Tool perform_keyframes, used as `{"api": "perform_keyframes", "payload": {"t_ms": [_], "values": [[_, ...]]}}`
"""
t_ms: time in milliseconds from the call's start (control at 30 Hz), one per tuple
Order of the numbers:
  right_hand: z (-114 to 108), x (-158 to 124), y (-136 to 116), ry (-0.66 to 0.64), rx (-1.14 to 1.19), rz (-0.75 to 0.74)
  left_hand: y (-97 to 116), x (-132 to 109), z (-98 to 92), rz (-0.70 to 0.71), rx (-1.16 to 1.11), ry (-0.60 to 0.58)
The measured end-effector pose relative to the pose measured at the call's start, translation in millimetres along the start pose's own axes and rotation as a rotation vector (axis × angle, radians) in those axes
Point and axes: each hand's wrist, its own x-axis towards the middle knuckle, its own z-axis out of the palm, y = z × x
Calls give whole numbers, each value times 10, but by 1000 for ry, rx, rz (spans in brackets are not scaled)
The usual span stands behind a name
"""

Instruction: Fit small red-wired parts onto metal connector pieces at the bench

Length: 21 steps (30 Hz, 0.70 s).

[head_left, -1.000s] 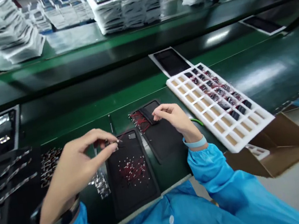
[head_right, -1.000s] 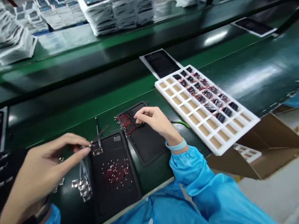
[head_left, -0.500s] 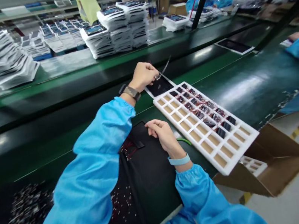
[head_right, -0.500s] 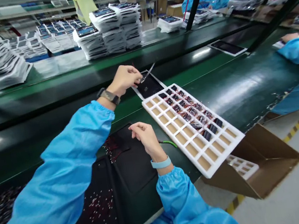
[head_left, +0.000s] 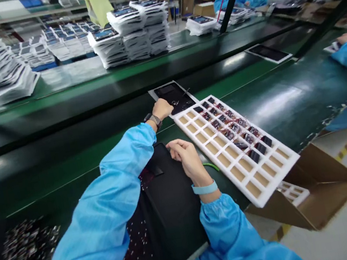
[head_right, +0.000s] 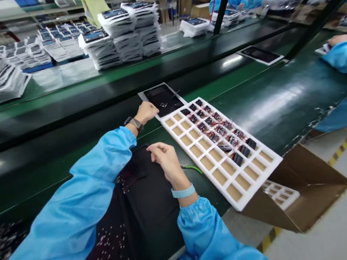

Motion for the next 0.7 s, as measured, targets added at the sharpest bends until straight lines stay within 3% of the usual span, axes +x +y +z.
{"api": "perform_keyframes", "payload": {"t_ms": [133, 267, 367, 467, 567, 700], "values": [[15, 44, 3, 30, -71, -39, -110, -365, -387, 101, 74, 43], [38, 75, -22, 78, -82, -112, -161, -1316, -635, 309, 131, 126], [89, 45, -100, 131, -30, -221, -252, -2151, -498, 363, 24, -100], [230, -82, -211, 72, 48, -335, -445, -2764, -197, 256, -181, -154], [473, -283, -304, -79, 106, -359, -645, -3115, 29, 173, -488, -212], [800, -496, -389, -258, 129, -312, -813, -3363, 82, 167, -778, -324]]}}
